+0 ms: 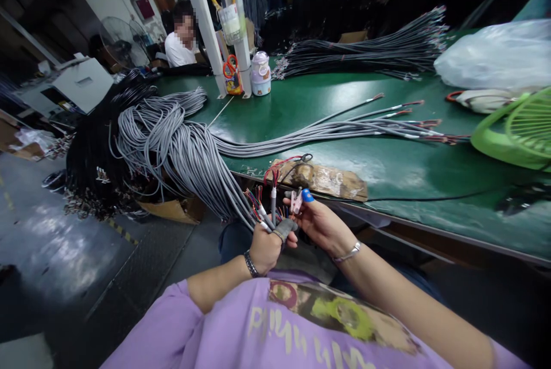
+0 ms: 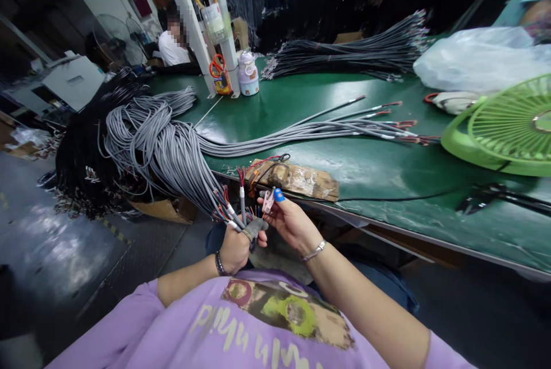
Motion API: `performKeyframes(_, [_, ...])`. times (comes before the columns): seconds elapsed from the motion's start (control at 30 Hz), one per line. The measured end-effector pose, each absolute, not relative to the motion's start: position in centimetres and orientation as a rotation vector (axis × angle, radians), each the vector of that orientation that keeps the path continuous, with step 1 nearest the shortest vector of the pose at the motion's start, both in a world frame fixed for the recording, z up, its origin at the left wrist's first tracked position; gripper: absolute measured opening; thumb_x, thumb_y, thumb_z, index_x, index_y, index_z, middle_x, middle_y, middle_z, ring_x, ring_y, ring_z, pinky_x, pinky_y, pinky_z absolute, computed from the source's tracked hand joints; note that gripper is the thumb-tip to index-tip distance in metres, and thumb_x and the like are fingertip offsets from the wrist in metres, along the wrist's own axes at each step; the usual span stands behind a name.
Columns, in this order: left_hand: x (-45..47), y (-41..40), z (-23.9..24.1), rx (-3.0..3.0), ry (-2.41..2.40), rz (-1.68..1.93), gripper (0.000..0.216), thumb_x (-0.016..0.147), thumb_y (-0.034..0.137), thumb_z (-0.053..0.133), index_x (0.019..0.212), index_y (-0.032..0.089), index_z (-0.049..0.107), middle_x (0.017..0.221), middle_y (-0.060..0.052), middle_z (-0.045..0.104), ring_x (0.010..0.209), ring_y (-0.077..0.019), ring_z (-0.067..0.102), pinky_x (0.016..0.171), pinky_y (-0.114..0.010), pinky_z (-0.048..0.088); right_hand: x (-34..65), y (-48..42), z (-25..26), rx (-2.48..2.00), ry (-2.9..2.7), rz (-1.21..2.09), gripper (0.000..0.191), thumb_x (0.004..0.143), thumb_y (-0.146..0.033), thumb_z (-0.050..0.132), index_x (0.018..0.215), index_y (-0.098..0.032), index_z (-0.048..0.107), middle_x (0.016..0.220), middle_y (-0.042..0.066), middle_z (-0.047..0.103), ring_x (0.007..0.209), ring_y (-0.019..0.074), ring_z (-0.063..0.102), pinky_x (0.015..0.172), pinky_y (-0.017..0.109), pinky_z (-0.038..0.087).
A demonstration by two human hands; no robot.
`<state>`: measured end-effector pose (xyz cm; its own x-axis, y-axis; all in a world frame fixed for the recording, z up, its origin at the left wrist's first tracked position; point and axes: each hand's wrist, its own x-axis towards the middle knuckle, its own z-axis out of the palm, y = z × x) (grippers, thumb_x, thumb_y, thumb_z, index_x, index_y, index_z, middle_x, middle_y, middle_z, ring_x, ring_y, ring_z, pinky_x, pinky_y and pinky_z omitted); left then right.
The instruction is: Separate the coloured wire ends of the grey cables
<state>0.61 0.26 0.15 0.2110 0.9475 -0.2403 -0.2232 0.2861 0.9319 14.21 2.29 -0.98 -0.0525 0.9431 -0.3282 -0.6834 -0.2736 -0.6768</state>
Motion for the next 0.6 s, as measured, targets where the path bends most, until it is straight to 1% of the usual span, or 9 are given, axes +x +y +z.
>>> performKeyframes(0.1, [0.3, 0.1, 0.1, 0.923, 1.006, 0.999, 0.044, 0.062, 0.053, 0.076, 0.07, 0.012, 0.063, 0.052, 0.0, 0.06, 0.043, -0.0093, 0.054, 0.044, -0.022, 0.047, 14.5, 1.6, -0.9, -0.842, -0.397, 1.745, 0.036, 0.078, -0.057, 0.064, 0.084, -0.023, 0.069, 0.088, 0.005, 0.072, 0.068, 0.0143, 0.06, 0.064, 0.028, 0.049])
performKeyframes(0.2, [-0.1, 0.0, -0.1, 0.95, 1.008, 1.001, 0.044, 0.064, 0.054, 0.075, 0.07, 0.013, 0.062, 0.052, -0.001, 0.061, 0.042, -0.0095, 0.054, 0.043, -0.022, 0.046, 15.0, 0.3, -1.3, -0.791, -0.539, 1.835, 0.042, 0.073, -0.06, 0.068, 0.084, -0.02, 0.068, 0.084, 0.006, 0.07, 0.066, 0.0151, 0.059, 0.065, 0.03, 0.048])
performKeyframes(0.3, [-0.4, -0.1, -0.2, 0.995, 1.02, 0.987, 0.045, 0.065, 0.056, 0.073, 0.068, 0.013, 0.061, 0.052, -0.001, 0.062, 0.042, -0.0095, 0.054, 0.042, -0.02, 0.043, 15.1, -0.9, -1.6, -0.804, -0.734, 1.808, 0.037, 0.069, -0.051, 0.076, 0.08, -0.018, 0.065, 0.07, 0.003, 0.064, 0.062, 0.015, 0.054, 0.063, 0.03, 0.044])
performKeyframes(0.4, [-0.5, -0.2, -0.3, 1.024, 1.023, 0.967, 0.046, 0.065, 0.058, 0.073, 0.066, 0.013, 0.06, 0.051, -0.002, 0.062, 0.042, -0.0094, 0.054, 0.043, -0.02, 0.043, 14.7, -1.4, -1.4, -0.903, -0.793, 1.688, 0.031, 0.068, -0.044, 0.079, 0.071, -0.018, 0.062, 0.061, -0.001, 0.057, 0.056, 0.0118, 0.046, 0.058, 0.028, 0.038])
performKeyframes(0.5, [-0.7, -0.3, -0.5, 1.021, 1.022, 0.954, 0.046, 0.066, 0.058, 0.073, 0.069, 0.013, 0.06, 0.053, -0.002, 0.063, 0.044, -0.0106, 0.057, 0.047, -0.022, 0.047, 14.3, -1.4, -1.0, -1.01, -0.795, 1.577, 0.029, 0.066, -0.039, 0.08, 0.068, -0.017, 0.061, 0.058, -0.003, 0.052, 0.053, 0.0093, 0.04, 0.054, 0.026, 0.031])
performKeyframes(0.6, [-0.9, -0.3, -0.7, 1.016, 1.025, 0.948, 0.045, 0.066, 0.056, 0.073, 0.07, 0.013, 0.061, 0.055, -0.002, 0.065, 0.045, -0.0111, 0.058, 0.048, -0.022, 0.048, 14.1, -1.3, -1.0, -1.025, -0.793, 1.555, 0.028, 0.065, -0.038, 0.081, 0.068, -0.017, 0.062, 0.059, -0.003, 0.053, 0.054, 0.0094, 0.04, 0.053, 0.026, 0.03])
